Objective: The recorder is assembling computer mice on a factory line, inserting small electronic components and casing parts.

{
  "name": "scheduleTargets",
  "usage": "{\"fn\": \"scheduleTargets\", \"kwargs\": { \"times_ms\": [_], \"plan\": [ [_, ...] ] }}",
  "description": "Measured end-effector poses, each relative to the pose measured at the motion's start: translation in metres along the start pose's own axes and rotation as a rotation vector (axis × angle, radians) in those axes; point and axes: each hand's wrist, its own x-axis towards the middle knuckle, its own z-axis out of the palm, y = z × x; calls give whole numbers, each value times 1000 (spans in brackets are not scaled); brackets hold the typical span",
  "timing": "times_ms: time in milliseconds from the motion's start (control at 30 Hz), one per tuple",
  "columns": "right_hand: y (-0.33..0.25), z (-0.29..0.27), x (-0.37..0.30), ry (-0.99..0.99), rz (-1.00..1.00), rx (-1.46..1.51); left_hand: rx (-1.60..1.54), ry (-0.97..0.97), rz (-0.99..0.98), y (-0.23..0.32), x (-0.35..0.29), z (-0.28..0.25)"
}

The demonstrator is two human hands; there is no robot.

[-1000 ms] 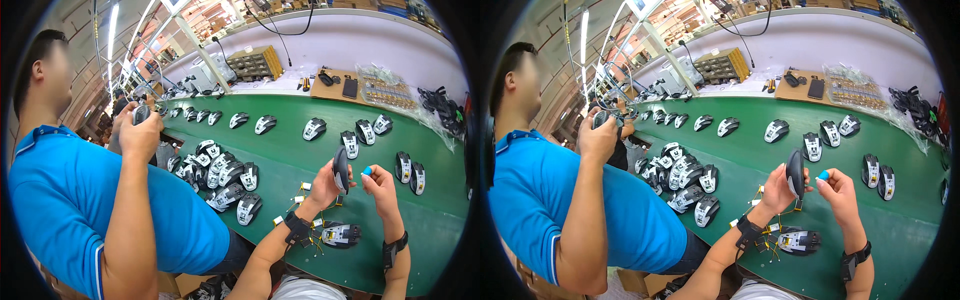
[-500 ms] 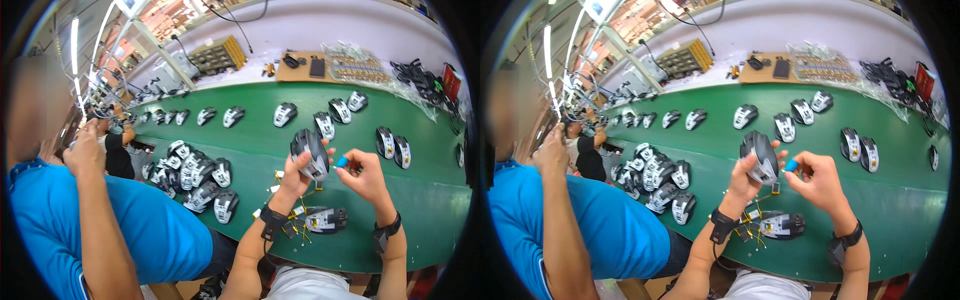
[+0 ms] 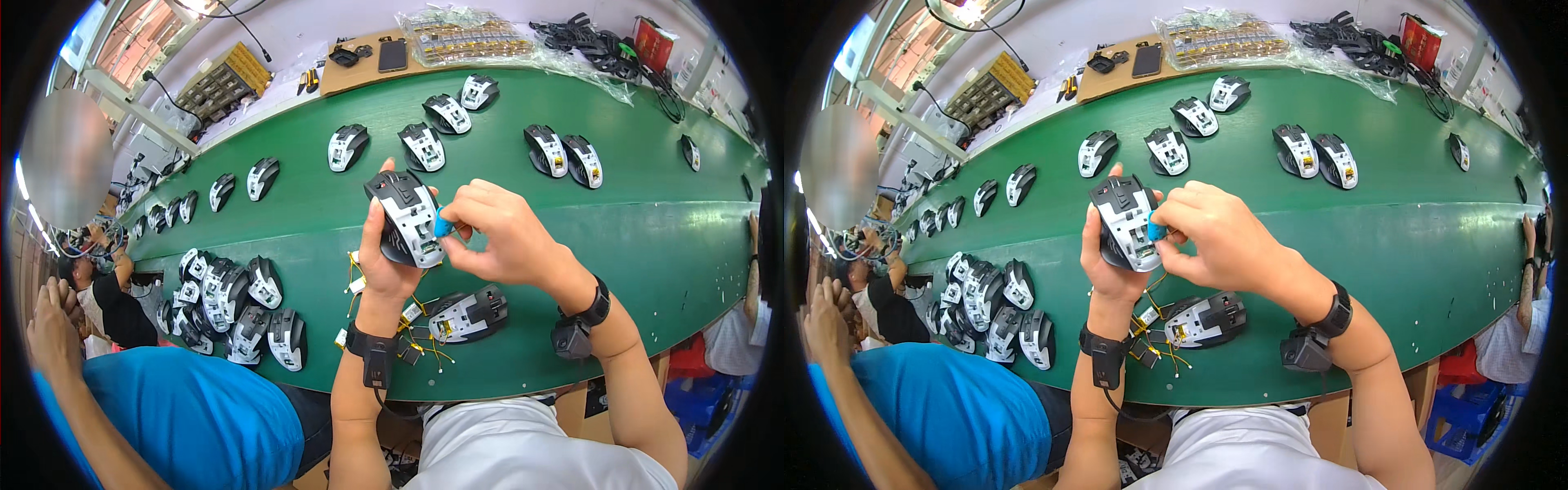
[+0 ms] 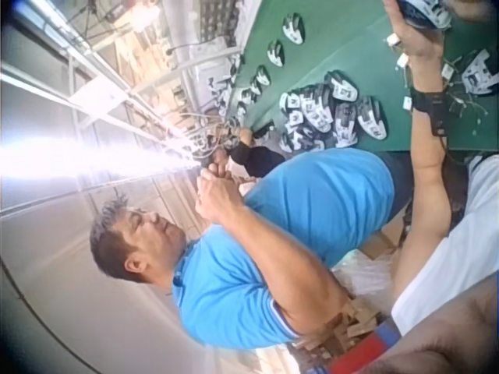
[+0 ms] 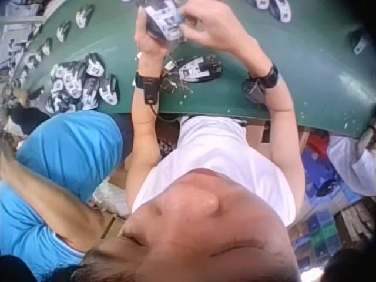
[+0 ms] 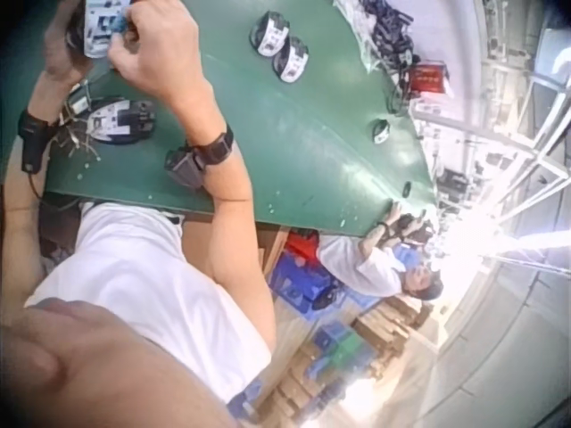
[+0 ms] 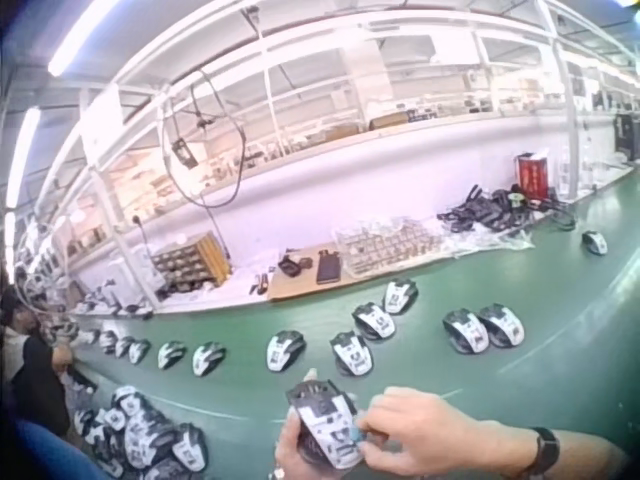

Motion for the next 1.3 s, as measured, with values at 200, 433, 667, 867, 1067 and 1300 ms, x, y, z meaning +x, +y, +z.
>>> {"fn": "scheduleTargets", "kwargs": {
  "times_ms": [200,433,667,867,1067,1300],
  "plan": [
    [0,1,-4,-32,-184,-214,110,100,-5,0,-1,6],
    [4,4,-5,-82,-113,-132,131,113,-32,-1,-1,4],
    [9,15,-3,-117,-70,-102,85,261,9,-4,-4,3],
    [13,30,-6,-3,-66,79,115,406,76,-9,-10,-11],
    [21,41,-25,148,-106,-64,162,496,79,-20,-2,-2],
    [13,55,-19,97,-6,218,289,499,153,0,-8,13]
  ]
}}
